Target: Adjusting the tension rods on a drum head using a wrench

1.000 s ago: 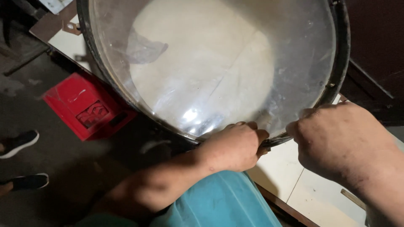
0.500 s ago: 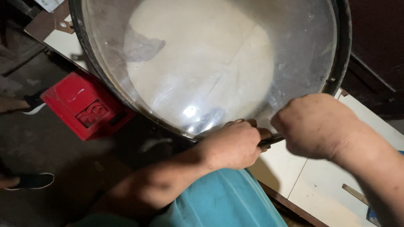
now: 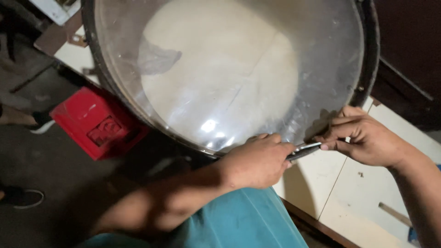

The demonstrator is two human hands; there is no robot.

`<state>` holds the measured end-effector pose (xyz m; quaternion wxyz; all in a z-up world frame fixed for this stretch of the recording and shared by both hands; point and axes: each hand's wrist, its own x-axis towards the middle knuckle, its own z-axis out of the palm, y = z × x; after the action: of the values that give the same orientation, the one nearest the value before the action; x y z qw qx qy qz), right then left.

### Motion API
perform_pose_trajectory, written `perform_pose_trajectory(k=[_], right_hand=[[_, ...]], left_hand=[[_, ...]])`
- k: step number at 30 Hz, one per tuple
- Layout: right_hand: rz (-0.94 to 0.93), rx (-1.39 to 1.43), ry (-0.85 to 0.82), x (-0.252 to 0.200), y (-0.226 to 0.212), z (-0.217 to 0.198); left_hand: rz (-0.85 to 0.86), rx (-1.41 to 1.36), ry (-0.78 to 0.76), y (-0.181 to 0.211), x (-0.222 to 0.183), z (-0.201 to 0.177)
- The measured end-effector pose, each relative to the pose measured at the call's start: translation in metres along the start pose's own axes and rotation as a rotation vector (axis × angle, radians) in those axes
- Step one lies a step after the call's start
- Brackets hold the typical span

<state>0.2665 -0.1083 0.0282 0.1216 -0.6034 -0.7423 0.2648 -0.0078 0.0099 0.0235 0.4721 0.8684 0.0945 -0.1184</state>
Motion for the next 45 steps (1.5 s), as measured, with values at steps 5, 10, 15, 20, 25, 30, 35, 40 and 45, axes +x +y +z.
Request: perform_pose_trajectory(k=[5, 10, 15, 20, 25, 30, 35, 40, 45], right_hand=[[-0.111, -0.391, 0.042, -0.002, -0.020, -0.013], [0.100, -0.819, 0.095, -0.007, -0.062, -0.019], [0.176, -0.835, -0.033, 0.003, -0.089, -0.010], [0.065, -0.795, -0.025, 0.016, -0.094, -0.007], [-0.066, -0.762, 0.063, 0.041, -0.111, 0.000], [-0.014, -0.698, -0.315, 0.054, -0.153, -0.027], [0.073, -0.283, -0.261, 0.037, -0.158, -0.041], [-0.129, -0.081, 0.368, -0.012, -0.117, -0.036], [-0.023, 0.089, 0.828, -0.051, -0.067, 0.015]], left_hand=[[-0.101, 0.086, -0.139, 0.010, 0.021, -0.010], [-0.057, 0.037, -0.124, 0.003, 0.043, -0.021], [-0.023, -0.008, -0.065, 0.002, 0.049, -0.023], [-0.023, -0.024, -0.061, 0.002, 0.049, -0.022], [-0.059, 0.080, -0.104, 0.006, 0.049, -0.032], [0.094, 0.194, -0.106, -0.007, 0.053, -0.035], [0.237, 0.276, -0.117, -0.026, 0.057, -0.034], [0.366, 0.338, -0.091, -0.026, 0.062, -0.035], [0.275, 0.203, -0.162, 0.010, 0.055, -0.041]])
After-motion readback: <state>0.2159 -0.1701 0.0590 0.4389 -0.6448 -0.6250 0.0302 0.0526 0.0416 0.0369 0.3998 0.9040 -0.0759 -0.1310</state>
